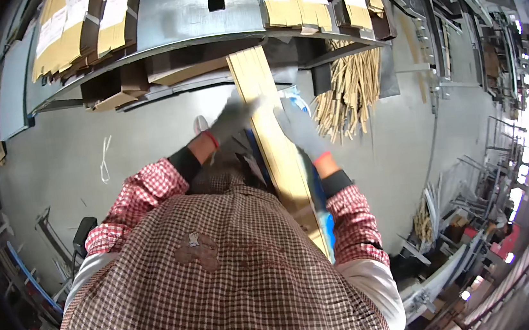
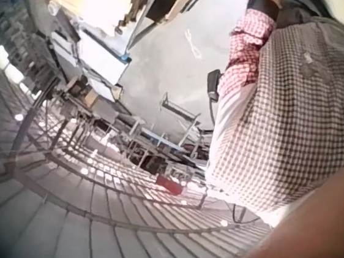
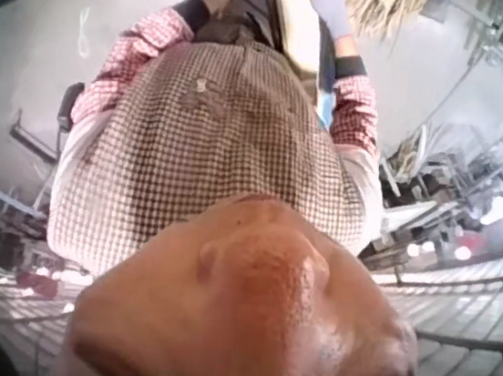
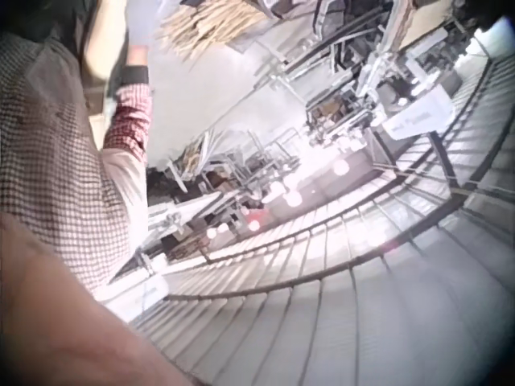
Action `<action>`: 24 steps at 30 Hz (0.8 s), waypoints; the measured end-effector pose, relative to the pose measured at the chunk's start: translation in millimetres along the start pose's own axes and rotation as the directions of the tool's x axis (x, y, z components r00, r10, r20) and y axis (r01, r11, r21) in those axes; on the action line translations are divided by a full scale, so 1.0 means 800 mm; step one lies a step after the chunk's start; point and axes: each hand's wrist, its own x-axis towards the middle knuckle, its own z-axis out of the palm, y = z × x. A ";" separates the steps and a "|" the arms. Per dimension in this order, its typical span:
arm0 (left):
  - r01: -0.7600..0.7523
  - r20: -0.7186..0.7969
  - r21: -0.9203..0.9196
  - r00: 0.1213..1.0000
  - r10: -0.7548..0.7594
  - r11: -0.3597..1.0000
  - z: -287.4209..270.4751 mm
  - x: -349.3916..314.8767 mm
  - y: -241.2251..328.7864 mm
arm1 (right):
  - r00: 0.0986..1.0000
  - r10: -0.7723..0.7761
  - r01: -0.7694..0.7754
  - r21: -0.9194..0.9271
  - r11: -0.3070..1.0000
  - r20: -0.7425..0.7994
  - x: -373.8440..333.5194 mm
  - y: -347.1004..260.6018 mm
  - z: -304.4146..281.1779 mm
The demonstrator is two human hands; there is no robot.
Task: Bundling long thin wooden strips together using adhesive tape.
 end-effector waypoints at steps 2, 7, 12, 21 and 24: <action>0.029 -0.075 -0.075 0.997 -0.034 0.997 0.019 -0.008 -0.005 | 0.995 0.063 -0.063 -0.014 0.998 0.074 -0.031 -0.009 -0.014; -0.301 -0.387 -0.262 0.903 0.185 0.917 0.035 0.003 -0.004 | 0.985 0.109 -0.112 0.015 0.994 0.135 0.003 -0.010 -0.024; 0.021 -0.151 -0.359 0.985 -0.080 0.933 0.025 0.018 -0.012 | 0.897 0.292 -0.294 -0.045 0.955 0.333 0.065 -0.031 -0.032; 0.331 0.221 -0.010 0.921 -0.321 0.944 -0.080 -0.023 0.075 | 0.911 0.192 -0.252 0.122 0.960 0.364 0.077 -0.018 -0.055; 0.389 0.289 0.211 0.852 -0.437 0.897 -0.096 -0.034 0.079 | 0.886 0.248 -0.289 0.048 0.956 0.392 0.084 -0.019 -0.069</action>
